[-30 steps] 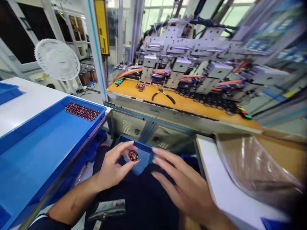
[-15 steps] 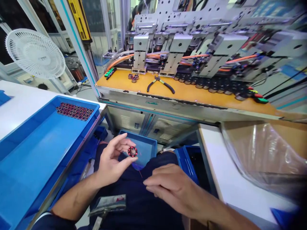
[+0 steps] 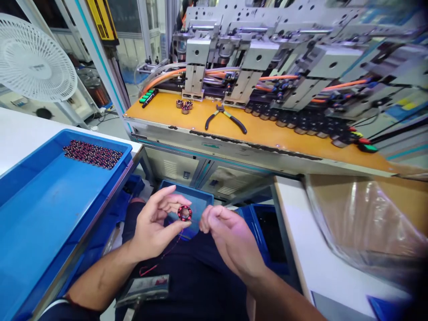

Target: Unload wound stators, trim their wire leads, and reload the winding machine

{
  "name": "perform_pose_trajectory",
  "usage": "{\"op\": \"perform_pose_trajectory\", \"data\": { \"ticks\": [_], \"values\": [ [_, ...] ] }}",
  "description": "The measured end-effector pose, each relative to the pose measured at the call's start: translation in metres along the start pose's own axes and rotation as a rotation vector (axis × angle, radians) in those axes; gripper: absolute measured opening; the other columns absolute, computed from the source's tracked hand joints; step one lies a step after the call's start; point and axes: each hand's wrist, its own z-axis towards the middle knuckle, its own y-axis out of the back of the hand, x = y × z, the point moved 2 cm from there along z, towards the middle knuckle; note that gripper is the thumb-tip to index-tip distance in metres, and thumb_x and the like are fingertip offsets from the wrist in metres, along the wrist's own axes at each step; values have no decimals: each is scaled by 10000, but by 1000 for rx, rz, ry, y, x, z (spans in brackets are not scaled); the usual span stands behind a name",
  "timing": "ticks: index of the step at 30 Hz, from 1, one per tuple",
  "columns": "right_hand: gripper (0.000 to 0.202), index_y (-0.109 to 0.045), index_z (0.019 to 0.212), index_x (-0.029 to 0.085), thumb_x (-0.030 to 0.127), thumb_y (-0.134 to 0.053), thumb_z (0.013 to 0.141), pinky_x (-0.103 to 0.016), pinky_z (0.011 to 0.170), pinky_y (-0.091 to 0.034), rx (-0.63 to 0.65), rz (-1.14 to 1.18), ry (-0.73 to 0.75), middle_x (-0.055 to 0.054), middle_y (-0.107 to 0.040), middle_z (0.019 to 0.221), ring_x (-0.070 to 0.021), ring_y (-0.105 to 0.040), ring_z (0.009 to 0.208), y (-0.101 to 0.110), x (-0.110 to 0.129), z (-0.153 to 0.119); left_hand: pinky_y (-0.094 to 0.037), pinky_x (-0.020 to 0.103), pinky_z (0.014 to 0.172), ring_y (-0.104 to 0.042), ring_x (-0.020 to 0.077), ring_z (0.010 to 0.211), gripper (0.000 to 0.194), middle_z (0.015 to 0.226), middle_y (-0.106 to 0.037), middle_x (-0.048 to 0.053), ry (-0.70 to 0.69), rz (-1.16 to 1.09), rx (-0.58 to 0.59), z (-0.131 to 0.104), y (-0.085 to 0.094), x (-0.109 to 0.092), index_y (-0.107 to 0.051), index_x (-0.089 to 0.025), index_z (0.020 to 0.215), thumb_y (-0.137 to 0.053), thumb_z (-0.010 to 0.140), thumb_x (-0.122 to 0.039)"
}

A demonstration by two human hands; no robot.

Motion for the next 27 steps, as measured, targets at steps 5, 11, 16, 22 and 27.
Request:
{"op": "perform_pose_trajectory", "data": {
  "ticks": [5, 11, 16, 22, 27],
  "values": [
    [264, -630, 814, 186, 394, -787, 770, -268, 706, -400, 105, -66, -89, -2, -551, 789, -133, -507, 749, 0, 4, 5, -598, 275, 894, -717, 153, 993, 771, 1160, -709, 72, 23, -33, 125, -1, 0, -3, -405, -320, 1422, -687, 787, 14],
    [277, -567, 734, 179, 383, -716, 847, -276, 692, -387, 80, -105, -36, 2, -504, 744, -127, -461, 719, 8, -3, -1, -614, 312, 878, -730, 192, 1003, 618, 1153, -725, 87, 187, -214, 157, -1, -2, -5, -514, -277, 1324, -661, 804, 23],
    [291, -598, 853, 186, 461, -694, 851, -276, 687, -415, 55, -273, -7, -6, -543, 789, -140, -509, 750, 17, 16, 0, -609, 287, 858, -744, 183, 945, 347, 1142, -723, 79, 344, -357, 176, 4, 1, -5, -691, -224, 1067, -693, 792, -13],
    [330, -584, 790, 168, 470, -719, 785, -264, 653, -431, 155, -428, -64, -13, -586, 777, -129, -534, 702, 2, 42, 9, -576, 261, 816, -652, 148, 941, 404, 1190, -589, 95, 329, -281, 216, 2, -3, -2, -705, -258, 1162, -753, 775, -152],
    [344, -564, 708, 171, 474, -707, 788, -244, 613, -393, 230, -436, -187, 10, -562, 702, -106, -493, 644, -5, 36, 9, -536, 265, 778, -586, 143, 898, 344, 1084, -567, 86, 358, -213, 246, -5, -3, -2, -728, -264, 1134, -737, 798, -190]
  ]
}}
